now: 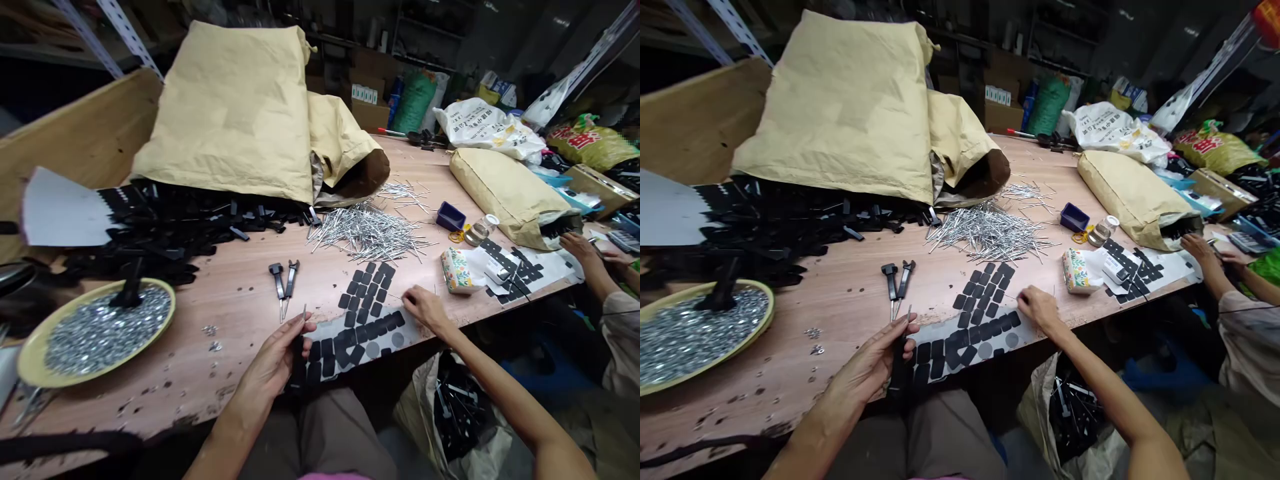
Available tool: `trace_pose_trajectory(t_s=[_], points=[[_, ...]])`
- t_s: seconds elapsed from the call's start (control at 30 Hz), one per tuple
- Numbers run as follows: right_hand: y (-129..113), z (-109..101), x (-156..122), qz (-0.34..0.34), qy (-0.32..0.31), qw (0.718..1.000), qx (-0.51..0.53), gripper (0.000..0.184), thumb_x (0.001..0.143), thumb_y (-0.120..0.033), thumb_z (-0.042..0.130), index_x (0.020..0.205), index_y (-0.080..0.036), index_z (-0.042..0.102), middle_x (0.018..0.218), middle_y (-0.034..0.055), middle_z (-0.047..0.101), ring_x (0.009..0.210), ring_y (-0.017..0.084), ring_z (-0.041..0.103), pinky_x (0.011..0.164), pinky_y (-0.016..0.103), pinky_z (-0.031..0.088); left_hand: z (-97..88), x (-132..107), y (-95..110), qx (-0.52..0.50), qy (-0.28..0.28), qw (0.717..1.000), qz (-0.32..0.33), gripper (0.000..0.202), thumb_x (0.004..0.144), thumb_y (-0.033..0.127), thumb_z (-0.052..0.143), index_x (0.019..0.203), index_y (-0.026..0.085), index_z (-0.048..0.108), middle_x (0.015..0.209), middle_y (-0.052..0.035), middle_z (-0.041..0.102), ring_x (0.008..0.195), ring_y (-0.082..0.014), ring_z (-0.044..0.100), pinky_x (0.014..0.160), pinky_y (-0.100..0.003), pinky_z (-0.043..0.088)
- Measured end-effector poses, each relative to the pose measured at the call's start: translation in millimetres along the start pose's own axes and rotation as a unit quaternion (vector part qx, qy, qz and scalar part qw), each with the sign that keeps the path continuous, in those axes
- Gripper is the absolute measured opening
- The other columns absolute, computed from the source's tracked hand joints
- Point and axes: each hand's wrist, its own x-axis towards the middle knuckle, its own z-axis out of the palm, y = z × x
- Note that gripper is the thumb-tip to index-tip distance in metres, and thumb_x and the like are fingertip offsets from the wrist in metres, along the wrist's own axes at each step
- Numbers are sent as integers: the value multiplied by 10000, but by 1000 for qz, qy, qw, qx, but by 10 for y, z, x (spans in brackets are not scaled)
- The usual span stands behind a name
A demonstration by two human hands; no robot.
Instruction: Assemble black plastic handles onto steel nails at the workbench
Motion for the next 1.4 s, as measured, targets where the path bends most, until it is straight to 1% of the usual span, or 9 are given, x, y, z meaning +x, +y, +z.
trace_pose_trajectory(t_s=[0.13, 0.27, 0.37, 0.57, 0.77, 0.93, 1.13, 1.27, 1.4], points=[[476, -194, -787, 34, -68, 997, 23, 126, 767, -307, 531, 829, -253, 627, 712, 3, 678, 656, 174, 630, 589, 253, 409, -184, -36, 7, -6, 10, 999, 44, 296, 534, 255, 777, 766, 125, 648, 578, 20, 594, 393, -44, 438, 344, -152, 304], [662, -321, -1085, 18, 6, 999, -34, 216, 733, -468, 584, 843, -289, 635, 827, 61, 705, 750, 258, 658, 706, 372, 462, -307, -35, 8, -23, 18, 998, 59, 345, 506, 305, 778, 754, 124, 622, 556, 35, 580, 339, -19, 361, 317, -147, 226], [195, -323, -799, -55, 31, 997, 46, 254, 846, -461, 460, 855, -272, 630, 866, 75, 687, 761, 229, 654, 694, 337, 486, -381, -68, 42, -55, 29, 996, 66, 362, 478, 325, 782, 724, 137, 595, 526, 63, 547, 315, -5, 320, 320, -144, 186], [-1533, 211, 231, -318, -7, 929, 188, 245, 920, -287, 409, 932, -211, 642, 864, 65, 661, 793, 170, 637, 716, 259, 488, -740, -197, 145, -72, 105, 986, 105, 367, 469, 350, 769, 697, 143, 570, 496, 77, 515, 300, 12, 277, 337, -147, 127], [-2782, 683, 805, -337, -71, 936, 70, 224, 914, -202, 454, 1034, -209, 643, 967, 57, 650, 862, 153, 624, 705, 221, 446, -1123, -270, 182, -91, 159, 976, 119, 391, 449, 373, 757, 678, 151, 531, 477, 73, 510, 298, 11, 263, 339, -151, 104], [-3128, 685, 902, -332, -90, 937, -55, 246, 939, -252, 402, 985, -247, 644, 979, 41, 621, 867, 163, 600, 623, 237, 402, -1283, -285, 229, -99, 162, 975, 111, 374, 484, 380, 743, 700, 160, 530, 487, 78, 500, 299, 6, 266, 338, -149, 104], [-3253, 741, 895, -391, -80, 901, -168, 265, 879, -78, 386, 946, -175, 623, 955, 96, 605, 835, 196, 577, 601, 267, 399, -1333, -234, 234, -98, 156, 977, 106, 369, 503, 398, 728, 707, 163, 529, 485, 78, 499, 297, 8, 260, 334, -145, 110], [-3302, 850, 831, -413, -49, 893, -169, 323, 819, 10, 353, 952, -134, 609, 968, 138, 596, 878, 218, 561, 674, 298, 419, -1351, -201, 219, -92, 152, 977, 120, 338, 533, 399, 712, 702, 163, 538, 480, 74, 497, 296, 8, 256, 332, -147, 106], [-3288, 815, 917, -362, -44, 929, -63, 264, 793, -1, 389, 866, -128, 608, 917, 142, 623, 801, 214, 590, 632, 294, 428, -1380, -218, 233, -97, 155, 974, 132, 375, 536, 414, 713, 772, 149, 593, 485, 71, 489, 308, 9, 235, 341, -154, 98]])
